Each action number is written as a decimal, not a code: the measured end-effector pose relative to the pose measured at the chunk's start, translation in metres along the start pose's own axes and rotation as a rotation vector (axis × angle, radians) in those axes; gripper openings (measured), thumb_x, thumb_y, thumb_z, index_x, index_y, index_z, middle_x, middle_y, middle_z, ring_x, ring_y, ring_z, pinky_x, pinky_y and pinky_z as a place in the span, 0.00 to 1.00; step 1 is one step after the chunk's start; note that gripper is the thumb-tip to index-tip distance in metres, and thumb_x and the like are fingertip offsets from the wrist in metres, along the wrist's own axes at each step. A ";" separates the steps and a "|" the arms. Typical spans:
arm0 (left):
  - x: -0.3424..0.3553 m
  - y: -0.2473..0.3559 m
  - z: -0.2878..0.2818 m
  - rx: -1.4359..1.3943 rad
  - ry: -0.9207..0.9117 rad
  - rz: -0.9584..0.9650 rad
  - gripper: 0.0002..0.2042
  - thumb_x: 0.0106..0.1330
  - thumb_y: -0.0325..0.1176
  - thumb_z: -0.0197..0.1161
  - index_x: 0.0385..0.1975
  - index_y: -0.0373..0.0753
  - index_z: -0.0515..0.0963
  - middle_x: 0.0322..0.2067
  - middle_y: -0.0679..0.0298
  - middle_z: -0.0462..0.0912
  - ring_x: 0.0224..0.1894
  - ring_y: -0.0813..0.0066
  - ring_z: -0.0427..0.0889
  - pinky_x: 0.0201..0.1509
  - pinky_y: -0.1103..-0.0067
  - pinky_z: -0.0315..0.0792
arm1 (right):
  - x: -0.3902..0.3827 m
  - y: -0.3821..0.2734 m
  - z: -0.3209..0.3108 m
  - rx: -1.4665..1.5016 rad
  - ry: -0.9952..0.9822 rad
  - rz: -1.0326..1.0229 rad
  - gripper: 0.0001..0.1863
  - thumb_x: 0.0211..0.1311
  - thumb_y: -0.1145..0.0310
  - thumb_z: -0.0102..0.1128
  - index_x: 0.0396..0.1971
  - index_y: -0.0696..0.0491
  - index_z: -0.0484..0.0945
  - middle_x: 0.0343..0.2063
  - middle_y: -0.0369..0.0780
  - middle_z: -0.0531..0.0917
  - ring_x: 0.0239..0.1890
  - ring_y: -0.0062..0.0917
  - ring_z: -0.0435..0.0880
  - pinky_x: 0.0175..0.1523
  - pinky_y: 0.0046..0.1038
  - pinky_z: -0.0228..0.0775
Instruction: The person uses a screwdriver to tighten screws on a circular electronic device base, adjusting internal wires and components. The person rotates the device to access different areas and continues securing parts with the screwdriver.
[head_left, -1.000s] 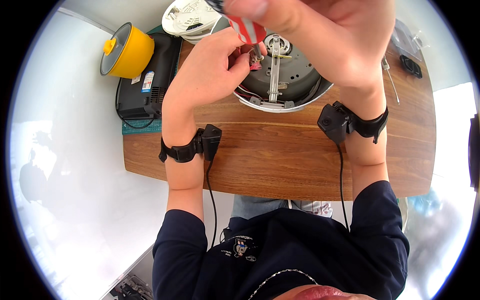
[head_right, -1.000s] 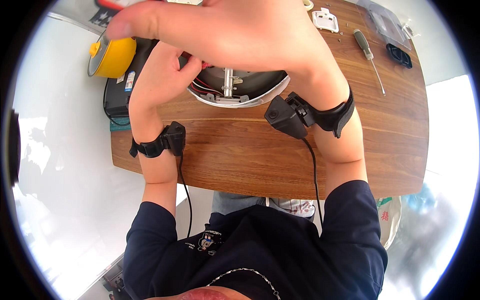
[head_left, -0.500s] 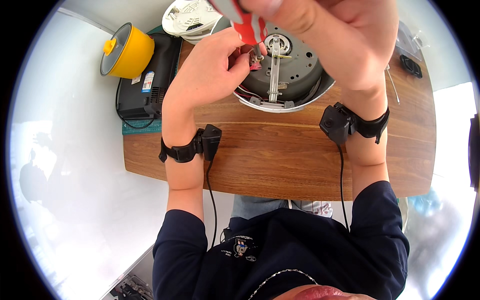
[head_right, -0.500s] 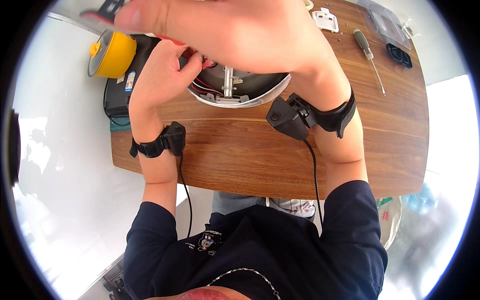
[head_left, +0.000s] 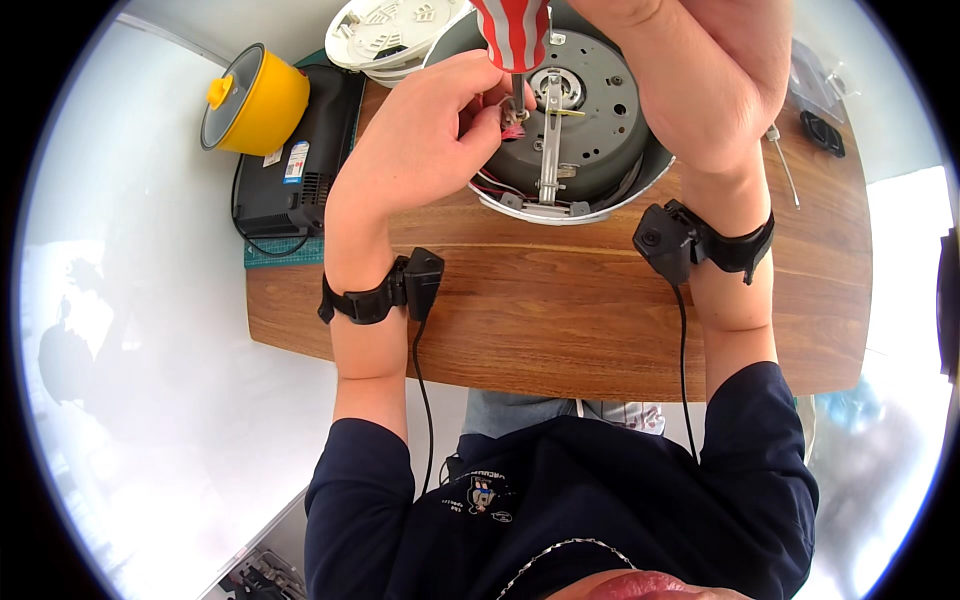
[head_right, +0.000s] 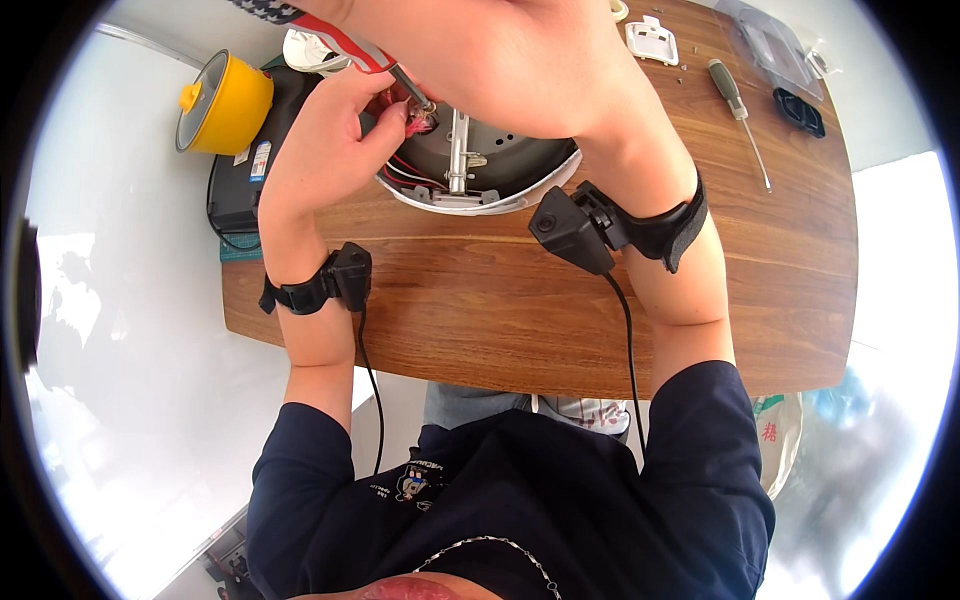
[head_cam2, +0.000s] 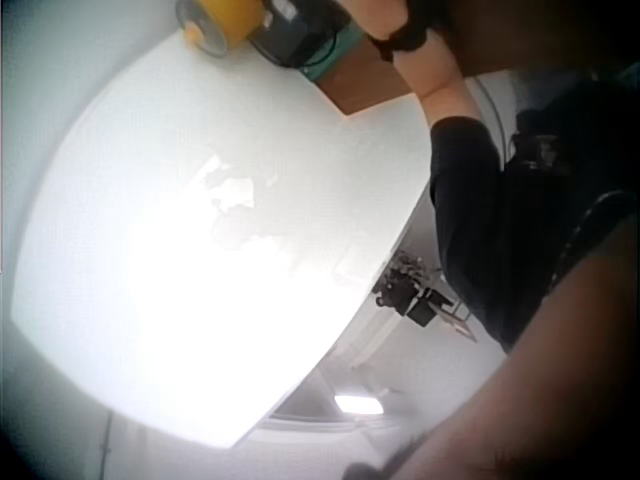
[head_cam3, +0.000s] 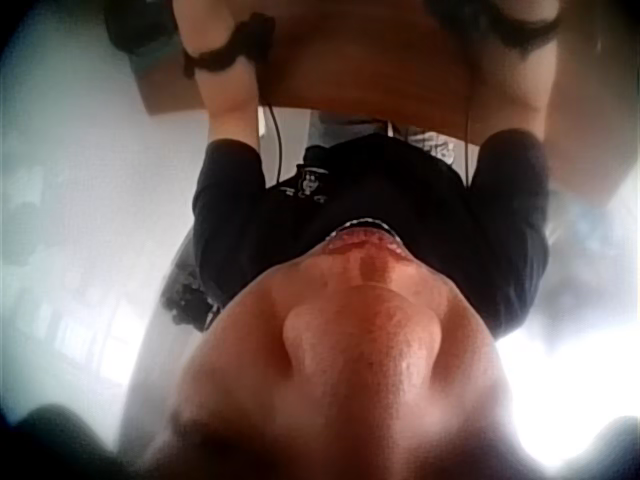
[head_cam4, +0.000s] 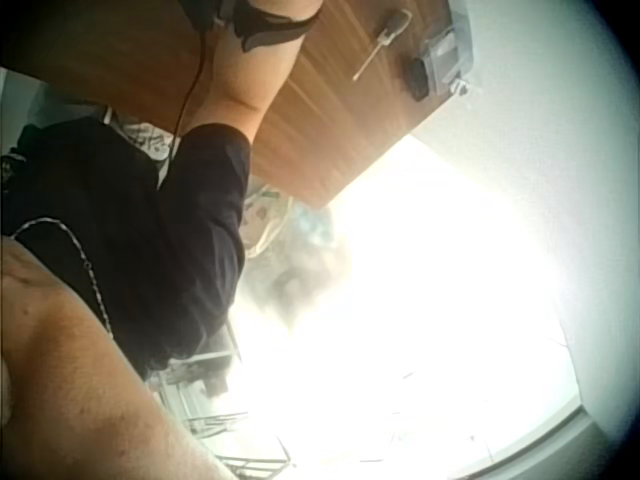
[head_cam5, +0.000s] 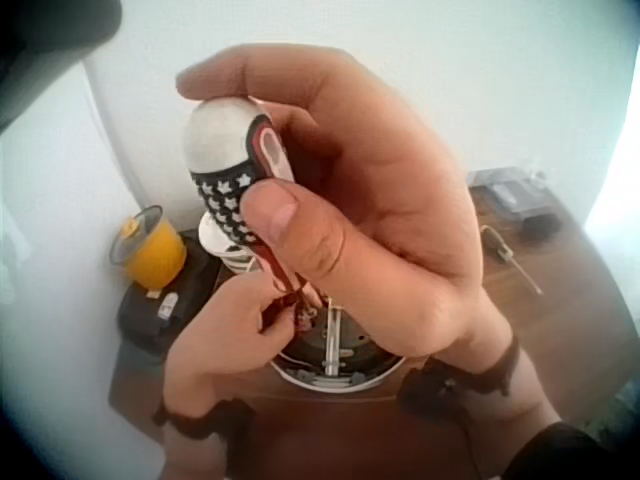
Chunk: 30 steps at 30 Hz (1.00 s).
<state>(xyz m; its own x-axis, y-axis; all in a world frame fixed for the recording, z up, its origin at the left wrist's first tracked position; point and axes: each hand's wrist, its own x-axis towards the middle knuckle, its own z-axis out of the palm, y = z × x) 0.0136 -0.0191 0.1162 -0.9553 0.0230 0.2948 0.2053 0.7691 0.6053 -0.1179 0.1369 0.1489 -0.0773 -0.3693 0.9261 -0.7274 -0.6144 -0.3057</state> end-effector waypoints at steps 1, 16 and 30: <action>0.000 0.002 0.000 0.001 -0.005 -0.019 0.09 0.67 0.18 0.54 0.41 0.35 0.80 0.29 0.62 0.82 0.30 0.76 0.83 0.36 0.79 0.75 | -0.001 0.000 0.000 -0.004 0.000 0.000 0.40 0.65 0.60 0.73 0.67 0.65 0.63 0.48 0.39 0.77 0.47 0.19 0.76 0.51 0.22 0.68; 0.001 -0.005 0.004 -0.062 0.013 -0.011 0.08 0.66 0.20 0.55 0.40 0.36 0.80 0.28 0.62 0.80 0.30 0.74 0.82 0.34 0.77 0.73 | 0.000 0.000 0.006 -0.008 -0.009 -0.008 0.40 0.64 0.60 0.74 0.67 0.65 0.63 0.48 0.39 0.77 0.47 0.19 0.75 0.52 0.23 0.68; -0.005 -0.008 0.002 0.009 0.028 0.057 0.07 0.65 0.33 0.66 0.38 0.38 0.80 0.27 0.66 0.78 0.30 0.75 0.77 0.35 0.77 0.72 | 0.018 -0.010 0.020 -0.128 0.128 -0.048 0.42 0.64 0.58 0.74 0.68 0.65 0.62 0.47 0.39 0.79 0.46 0.19 0.77 0.50 0.20 0.69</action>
<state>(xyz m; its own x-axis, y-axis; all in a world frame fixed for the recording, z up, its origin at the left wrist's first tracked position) 0.0168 -0.0240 0.1085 -0.9359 0.0491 0.3488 0.2568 0.7729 0.5802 -0.0986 0.1226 0.1647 -0.1208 -0.2450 0.9620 -0.8122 -0.5327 -0.2377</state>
